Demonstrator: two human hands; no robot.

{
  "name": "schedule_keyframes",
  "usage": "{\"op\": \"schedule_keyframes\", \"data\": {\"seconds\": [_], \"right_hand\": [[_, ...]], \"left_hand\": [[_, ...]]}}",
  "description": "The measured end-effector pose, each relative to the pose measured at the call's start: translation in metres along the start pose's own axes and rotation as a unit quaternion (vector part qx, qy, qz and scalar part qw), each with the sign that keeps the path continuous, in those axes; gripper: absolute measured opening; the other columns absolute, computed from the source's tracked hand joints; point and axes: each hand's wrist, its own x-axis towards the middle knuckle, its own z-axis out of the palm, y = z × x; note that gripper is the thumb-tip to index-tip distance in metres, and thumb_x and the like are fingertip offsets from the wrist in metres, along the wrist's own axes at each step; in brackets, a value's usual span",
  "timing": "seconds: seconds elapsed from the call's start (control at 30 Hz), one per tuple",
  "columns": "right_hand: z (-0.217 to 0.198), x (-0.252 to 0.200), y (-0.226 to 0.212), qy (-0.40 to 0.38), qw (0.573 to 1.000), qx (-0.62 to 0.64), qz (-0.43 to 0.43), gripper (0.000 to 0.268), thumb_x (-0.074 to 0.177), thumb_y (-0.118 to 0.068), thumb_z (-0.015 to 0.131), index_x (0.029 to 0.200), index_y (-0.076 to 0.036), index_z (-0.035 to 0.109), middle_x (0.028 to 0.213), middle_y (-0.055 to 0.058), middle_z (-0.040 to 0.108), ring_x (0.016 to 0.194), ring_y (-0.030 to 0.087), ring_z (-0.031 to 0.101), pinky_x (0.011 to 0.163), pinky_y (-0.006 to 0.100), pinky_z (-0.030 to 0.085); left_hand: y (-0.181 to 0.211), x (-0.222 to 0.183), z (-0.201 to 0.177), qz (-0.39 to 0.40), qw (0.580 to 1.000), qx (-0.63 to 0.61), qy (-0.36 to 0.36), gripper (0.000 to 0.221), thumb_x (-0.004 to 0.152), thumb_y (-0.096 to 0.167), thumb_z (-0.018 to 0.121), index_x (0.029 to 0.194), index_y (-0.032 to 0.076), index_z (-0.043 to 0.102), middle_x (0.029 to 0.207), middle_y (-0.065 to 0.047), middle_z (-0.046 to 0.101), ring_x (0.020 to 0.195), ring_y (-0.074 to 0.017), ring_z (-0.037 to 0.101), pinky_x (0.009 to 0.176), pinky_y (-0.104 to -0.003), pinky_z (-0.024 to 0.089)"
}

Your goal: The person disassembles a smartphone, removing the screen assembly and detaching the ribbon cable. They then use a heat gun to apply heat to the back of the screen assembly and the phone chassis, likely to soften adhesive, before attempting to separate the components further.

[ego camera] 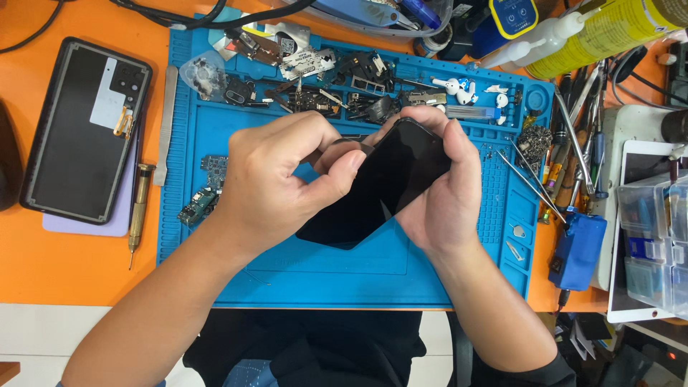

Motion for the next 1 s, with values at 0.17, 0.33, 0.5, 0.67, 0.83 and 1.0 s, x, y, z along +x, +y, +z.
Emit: {"op": "schedule_keyframes", "data": {"seconds": [0.17,0.33,0.5,0.67,0.83,1.0], "right_hand": [[0.004,-0.001,0.0,0.008,1.0,-0.011,-0.007,0.038,0.111,-0.038,0.055,0.128,-0.006,0.067,0.111,0.019,0.07,0.108,0.034,0.07,0.102,0.046,0.056],[0.009,-0.003,0.002,0.029,0.999,-0.035,-0.023,0.039,0.11,-0.039,0.055,0.128,-0.006,0.065,0.109,0.023,0.07,0.107,0.037,0.071,0.101,0.049,0.057],[0.012,-0.009,0.003,0.044,0.994,-0.077,-0.064,0.039,0.112,-0.038,0.049,0.129,-0.005,0.062,0.114,0.023,0.07,0.107,0.035,0.07,0.101,0.047,0.058],[0.018,-0.012,0.007,0.042,0.989,-0.089,-0.108,0.037,0.112,-0.039,0.05,0.125,-0.006,0.062,0.111,0.026,0.068,0.103,0.04,0.069,0.1,0.049,0.055],[0.024,-0.017,0.009,0.025,0.979,-0.104,-0.173,0.032,0.113,-0.033,0.05,0.123,-0.005,0.062,0.118,0.017,0.06,0.102,0.04,0.069,0.099,0.05,0.056],[0.026,-0.016,0.004,-0.031,0.972,-0.122,-0.199,0.027,0.113,-0.035,0.052,0.12,-0.011,0.063,0.109,0.019,0.061,0.097,0.039,0.065,0.098,0.05,0.053]], "left_hand": [[-0.001,-0.001,0.002,0.02,1.0,0.014,0.004,0.03,0.106,0.007,0.068,0.079,0.005,0.055,0.073,-0.004,0.055,0.065,-0.0164,0.051,0.06,-0.031,0.041],[-0.003,-0.005,0.005,0.051,0.997,0.05,0.007,0.029,0.109,0.007,0.066,0.083,0.005,0.053,0.078,-0.005,0.055,0.07,-0.0199,0.051,0.064,-0.033,0.042],[-0.001,-0.007,0.011,0.102,0.99,0.097,0.01,0.027,0.111,0.002,0.063,0.086,0.0,0.051,0.079,-0.012,0.052,0.071,-0.028,0.051,0.066,-0.039,0.046],[0.008,-0.01,0.016,0.127,0.971,0.201,0.007,0.028,0.113,0.004,0.06,0.087,0.002,0.049,0.084,-0.013,0.053,0.074,-0.0296,0.054,0.069,-0.04,0.049],[0.009,-0.013,0.021,0.151,0.951,0.269,0.012,0.031,0.115,0.008,0.058,0.086,0.005,0.047,0.083,-0.011,0.049,0.072,-0.0279,0.053,0.061,-0.038,0.045],[0.004,-0.014,0.019,0.131,0.985,0.11,0.003,0.019,0.112,0.007,0.058,0.096,-0.002,0.053,0.087,-0.016,0.053,0.074,-0.0306,0.053,0.066,-0.041,0.046]]}}
